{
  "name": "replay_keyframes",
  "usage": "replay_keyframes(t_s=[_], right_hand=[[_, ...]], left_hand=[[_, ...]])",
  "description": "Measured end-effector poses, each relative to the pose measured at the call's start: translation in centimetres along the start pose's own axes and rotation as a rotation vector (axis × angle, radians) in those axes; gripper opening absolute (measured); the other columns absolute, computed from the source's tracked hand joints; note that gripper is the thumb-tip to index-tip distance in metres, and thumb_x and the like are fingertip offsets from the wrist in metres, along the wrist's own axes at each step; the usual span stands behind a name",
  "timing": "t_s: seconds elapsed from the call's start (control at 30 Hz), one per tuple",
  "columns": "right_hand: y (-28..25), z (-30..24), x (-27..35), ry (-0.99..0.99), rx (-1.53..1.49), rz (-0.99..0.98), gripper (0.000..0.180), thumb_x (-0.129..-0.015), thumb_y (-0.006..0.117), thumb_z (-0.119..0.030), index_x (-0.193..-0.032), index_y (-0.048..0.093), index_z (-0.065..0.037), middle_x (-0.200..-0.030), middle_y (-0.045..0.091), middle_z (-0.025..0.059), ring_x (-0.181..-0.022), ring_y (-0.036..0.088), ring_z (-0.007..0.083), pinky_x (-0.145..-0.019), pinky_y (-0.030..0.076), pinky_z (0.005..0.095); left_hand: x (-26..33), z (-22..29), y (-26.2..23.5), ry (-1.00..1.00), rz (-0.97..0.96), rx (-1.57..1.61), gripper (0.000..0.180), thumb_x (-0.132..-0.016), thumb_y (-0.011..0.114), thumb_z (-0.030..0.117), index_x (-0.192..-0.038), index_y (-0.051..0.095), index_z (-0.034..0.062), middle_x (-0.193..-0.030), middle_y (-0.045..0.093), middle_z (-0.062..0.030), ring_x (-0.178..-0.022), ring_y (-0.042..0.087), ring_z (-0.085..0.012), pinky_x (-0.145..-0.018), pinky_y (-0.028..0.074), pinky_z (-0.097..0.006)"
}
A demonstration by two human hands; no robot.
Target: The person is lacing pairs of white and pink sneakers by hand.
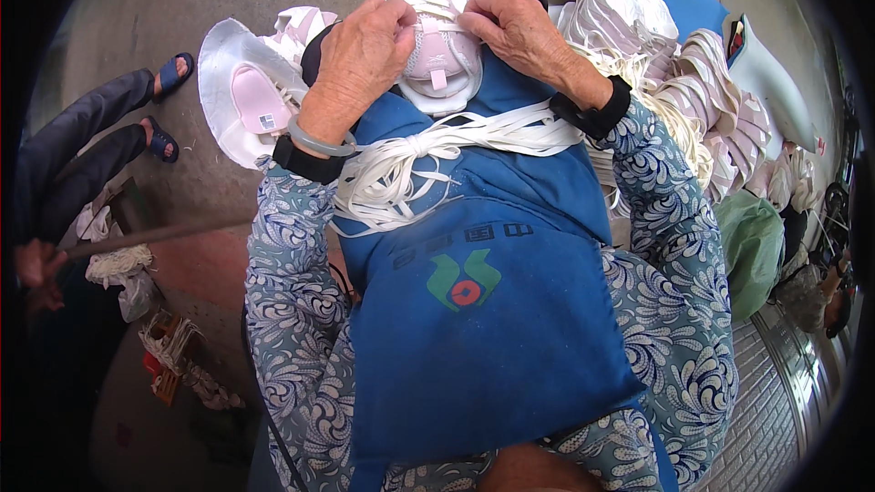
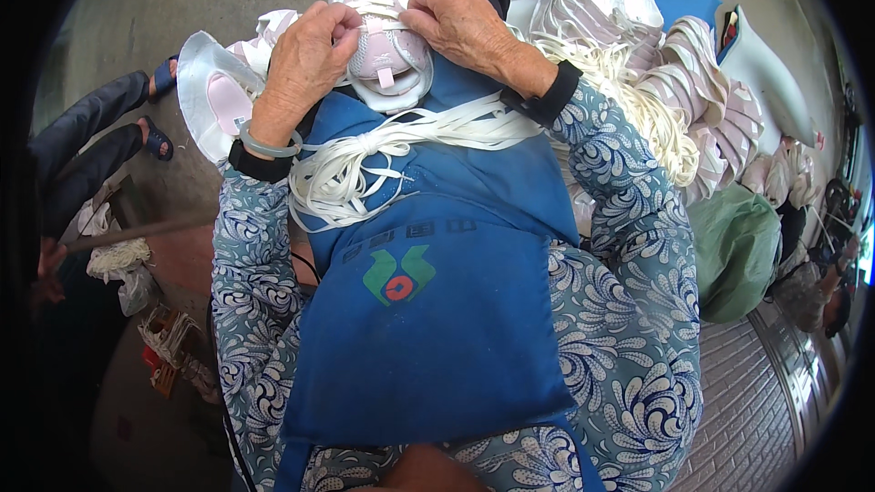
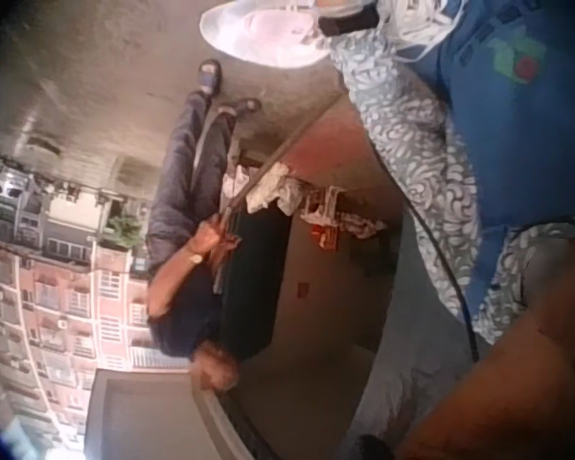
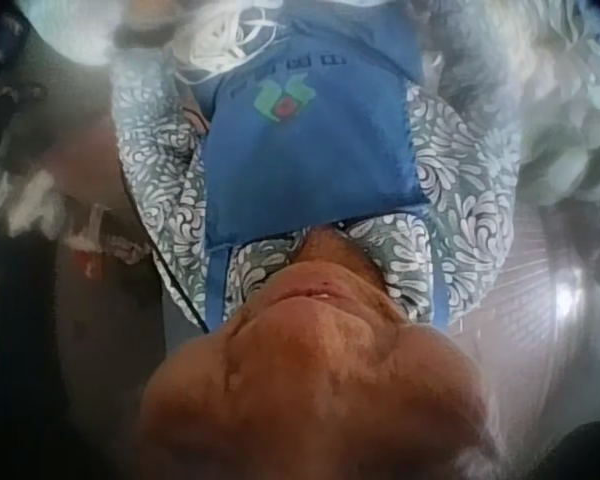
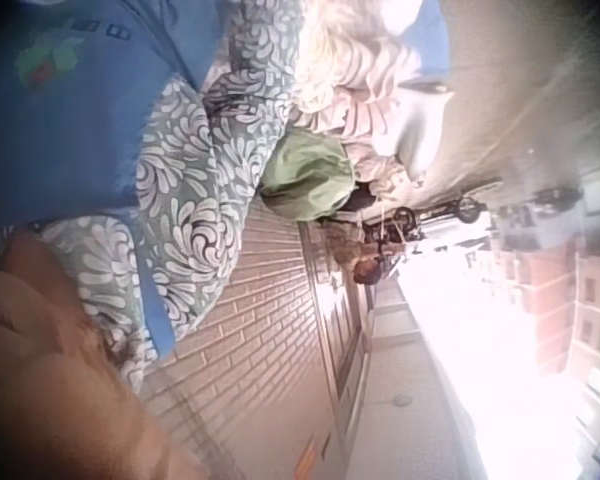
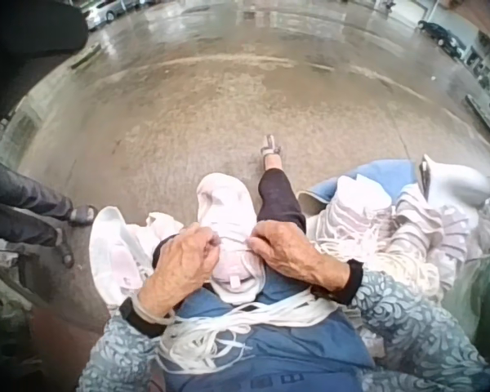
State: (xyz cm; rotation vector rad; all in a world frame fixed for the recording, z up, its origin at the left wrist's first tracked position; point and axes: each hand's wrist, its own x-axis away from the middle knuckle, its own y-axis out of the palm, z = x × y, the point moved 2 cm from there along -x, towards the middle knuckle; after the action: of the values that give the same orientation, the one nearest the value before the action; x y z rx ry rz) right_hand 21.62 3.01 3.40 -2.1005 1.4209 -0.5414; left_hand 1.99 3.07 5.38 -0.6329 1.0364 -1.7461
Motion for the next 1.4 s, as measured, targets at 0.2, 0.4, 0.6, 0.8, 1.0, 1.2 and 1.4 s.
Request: replay_keyframes(t_s=[0.2,0.4,0.6,0.8,1.0,1.2,1.4], right_hand=[[-0.2,-0.6,-0.1,0.07,-0.128,-0.136,0.026,-0.081,0.057,-0.026,-0.077,0.064,-0.001,-0.065,0.061,0.015,-0.06,0.06,0.0297,-0.056,0.046,0.0378],[-0.3,-3.1,0.0,-0.479,0.517,-0.049,0.014,-0.075,0.057,-0.013,-0.087,0.057,-0.005,-0.071,0.061,0.0091,-0.064,0.063,0.0232,-0.054,0.049,0.0346],[-1.5,-0.9,0.7,-0.827,0.702,-0.051,0.018,-0.074,0.055,-0.014,-0.092,0.052,-0.01,-0.075,0.051,0.0029,-0.066,0.059,0.0165,-0.053,0.048,0.0296],[-1.9,0.4,2.0,-0.575,0.653,-0.039,0.014,-0.078,0.053,-0.013,-0.091,0.054,-0.009,-0.085,0.046,0.0054,-0.071,0.059,0.0191,-0.056,0.049,0.0311],[-3.6,1.5,2.5,-0.333,0.692,0.029,0.014,-0.081,0.056,-0.016,-0.094,0.055,-0.01,-0.084,0.048,0.0058,-0.067,0.06,0.0229,-0.054,0.049,0.0319],[-3.7,0.5,2.6,-0.286,0.436,0.126,0.018,-0.084,0.058,-0.02,-0.098,0.055,-0.01,-0.078,0.055,0.0082,-0.061,0.059,0.0261,-0.054,0.05,0.0343],[-0.8,1.2,1.8,-0.312,0.591,-0.136,0.017,-0.085,0.055,-0.024,-0.089,0.054,-0.008,-0.083,0.062,0.0107,-0.069,0.063,0.0283,-0.053,0.049,0.0373]], left_hand=[[-0.5,0.0,0.0,0.063,-0.056,-0.019,0.01,-0.076,0.061,0.012,-0.083,0.061,0.0041,-0.077,0.057,-0.0079,-0.067,0.059,-0.0221,-0.061,0.048,-0.031],[0.0,0.1,0.9,0.24,0.18,-0.031,0.008,-0.075,0.061,0.01,-0.078,0.056,0.0051,-0.076,0.054,-0.0086,-0.062,0.06,-0.025,-0.055,0.05,-0.031],[0.0,0.0,0.8,0.403,0.118,-0.056,0.008,-0.075,0.062,0.006,-0.082,0.058,0.006,-0.075,0.054,-0.0066,-0.061,0.06,-0.0223,-0.054,0.049,-0.03],[2.1,-0.5,-0.1,0.271,0.114,0.002,0.009,-0.077,0.063,0.009,-0.086,0.061,0.0072,-0.077,0.056,-0.0065,-0.064,0.06,-0.0232,-0.056,0.049,-0.03],[4.4,-3.4,-3.1,-0.165,-0.143,0.164,0.017,-0.085,0.059,0.022,-0.083,0.06,0.005,-0.065,0.053,-0.0028,-0.062,0.056,-0.015,-0.052,0.042,-0.025],[9.2,-10.4,-6.3,-0.69,-0.029,0.726,0.024,-0.089,0.054,0.029,-0.081,0.058,0.0065,-0.06,0.043,0.0059,-0.046,0.036,-0.003,-0.04,0.028,-0.02],[8.2,-10.0,-6.0,-0.893,0.33,1.363,0.026,-0.093,0.048,0.027,-0.075,0.05,0.0075,-0.058,0.033,0.0068,-0.042,0.024,-0.0017,-0.035,0.019,-0.017]])
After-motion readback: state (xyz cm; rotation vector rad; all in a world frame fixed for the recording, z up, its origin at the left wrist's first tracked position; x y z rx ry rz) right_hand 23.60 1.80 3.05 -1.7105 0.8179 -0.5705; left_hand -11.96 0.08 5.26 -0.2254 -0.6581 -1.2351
